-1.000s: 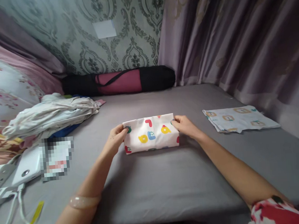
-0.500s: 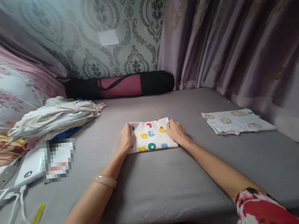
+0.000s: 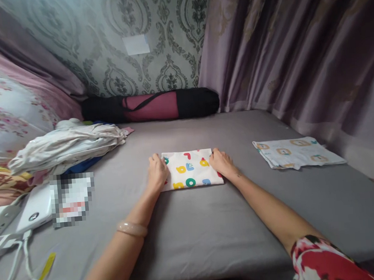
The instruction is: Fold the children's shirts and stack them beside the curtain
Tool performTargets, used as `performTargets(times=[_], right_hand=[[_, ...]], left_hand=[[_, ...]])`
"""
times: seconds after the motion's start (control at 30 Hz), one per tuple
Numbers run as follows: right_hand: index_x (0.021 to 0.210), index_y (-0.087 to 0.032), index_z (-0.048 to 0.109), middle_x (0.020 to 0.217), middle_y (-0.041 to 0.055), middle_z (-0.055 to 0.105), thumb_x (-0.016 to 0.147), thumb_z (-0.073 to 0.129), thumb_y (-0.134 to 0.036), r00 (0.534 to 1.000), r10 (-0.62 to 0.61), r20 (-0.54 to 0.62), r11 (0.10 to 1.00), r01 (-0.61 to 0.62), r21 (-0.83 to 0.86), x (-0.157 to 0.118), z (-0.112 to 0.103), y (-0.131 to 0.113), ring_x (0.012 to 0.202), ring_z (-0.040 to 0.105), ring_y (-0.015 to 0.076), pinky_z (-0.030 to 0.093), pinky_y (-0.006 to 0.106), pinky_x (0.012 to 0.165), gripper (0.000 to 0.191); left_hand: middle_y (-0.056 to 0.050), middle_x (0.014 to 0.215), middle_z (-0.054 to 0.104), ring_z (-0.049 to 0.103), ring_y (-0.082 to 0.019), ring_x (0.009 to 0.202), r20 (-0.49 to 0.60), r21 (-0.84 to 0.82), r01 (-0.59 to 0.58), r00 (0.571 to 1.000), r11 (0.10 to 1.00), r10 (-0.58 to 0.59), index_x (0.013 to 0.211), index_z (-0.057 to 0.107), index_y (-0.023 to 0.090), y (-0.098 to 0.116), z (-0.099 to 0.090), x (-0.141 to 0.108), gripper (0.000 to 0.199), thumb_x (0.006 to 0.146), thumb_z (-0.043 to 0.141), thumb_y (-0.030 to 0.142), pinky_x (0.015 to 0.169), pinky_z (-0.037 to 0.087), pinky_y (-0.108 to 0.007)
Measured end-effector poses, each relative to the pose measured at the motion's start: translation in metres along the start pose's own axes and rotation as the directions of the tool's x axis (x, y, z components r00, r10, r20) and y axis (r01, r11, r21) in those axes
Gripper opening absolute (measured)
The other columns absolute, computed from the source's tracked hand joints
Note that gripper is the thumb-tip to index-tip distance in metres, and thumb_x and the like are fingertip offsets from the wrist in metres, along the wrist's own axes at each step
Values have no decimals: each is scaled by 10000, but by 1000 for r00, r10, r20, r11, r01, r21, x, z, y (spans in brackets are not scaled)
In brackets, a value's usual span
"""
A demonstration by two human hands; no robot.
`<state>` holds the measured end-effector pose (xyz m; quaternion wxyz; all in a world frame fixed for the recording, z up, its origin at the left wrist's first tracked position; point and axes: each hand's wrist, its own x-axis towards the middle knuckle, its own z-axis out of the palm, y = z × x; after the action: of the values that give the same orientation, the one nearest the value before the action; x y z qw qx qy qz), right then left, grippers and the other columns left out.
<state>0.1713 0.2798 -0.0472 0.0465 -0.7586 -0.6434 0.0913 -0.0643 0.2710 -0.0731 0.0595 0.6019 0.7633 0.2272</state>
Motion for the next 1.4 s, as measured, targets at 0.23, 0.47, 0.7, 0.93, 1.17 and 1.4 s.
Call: performTargets(times=[0.23, 0.47, 0.7, 0.93, 1.17, 1.4], right_hand=[[1381, -82, 469, 1449, 161, 474, 959, 276, -159, 844, -506, -176, 862, 499, -87, -17, 7, -40, 1365, 386, 252, 280, 385, 1115, 470], [1510, -89, 301, 1583, 98, 261, 990, 222, -338, 797, -603, -13, 798, 603, 2, -21, 42, -63, 1470, 159, 261, 71, 488, 1187, 582], [1501, -99, 330, 1570, 109, 293, 971, 259, -340, 803, -596, -16, 802, 596, 31, -18, 48, -62, 1459, 190, 276, 69, 497, 1181, 586], [1515, -97, 288, 1589, 104, 239, 984, 207, -321, 796, -594, 116, 799, 568, 196, -5, 36, -55, 1476, 148, 226, 74, 459, 1193, 582], [1493, -66, 328, 1585, 114, 249, 957, 236, -224, 822, -567, -51, 821, 569, 56, -12, 27, -42, 1480, 124, 231, 67, 447, 1199, 567], [1486, -74, 354, 1560, 112, 308, 966, 242, -251, 840, -540, -51, 841, 541, 1, -18, 44, -37, 1455, 227, 232, 107, 450, 1195, 560]], left_hand=[[-156, 1147, 572, 552, -264, 1083, -106, 35, -373, 921, 927, 375, 1164, 504, 132, 4, -2, -15, 253, 959, 375, 205, 931, 458, -399], [-174, 1269, 533, 512, -251, 1201, 35, -12, -530, 847, 848, 530, 1226, 452, 128, 3, 12, -22, 311, 926, 369, 115, 999, 432, -392], [-176, 1217, 549, 519, -262, 1182, 126, 12, -531, 841, 847, 525, 1159, 491, 113, 5, 7, -23, 276, 896, 406, 103, 1005, 429, -408], [-173, 1155, 591, 569, -255, 1122, 285, 72, -493, 843, 867, 456, 1127, 516, 110, 16, -7, -13, 247, 905, 407, 110, 969, 457, -379], [-195, 1297, 549, 469, -273, 1291, 203, 18, -534, 829, 845, 520, 1232, 497, 101, 47, 0, -18, 335, 926, 364, 135, 1061, 391, -426], [-178, 1496, 410, 290, -304, 1432, 195, 113, -462, 878, 880, 436, 1408, 411, 90, 37, 37, -25, 473, 985, 298, 269, 1162, 231, -493]])
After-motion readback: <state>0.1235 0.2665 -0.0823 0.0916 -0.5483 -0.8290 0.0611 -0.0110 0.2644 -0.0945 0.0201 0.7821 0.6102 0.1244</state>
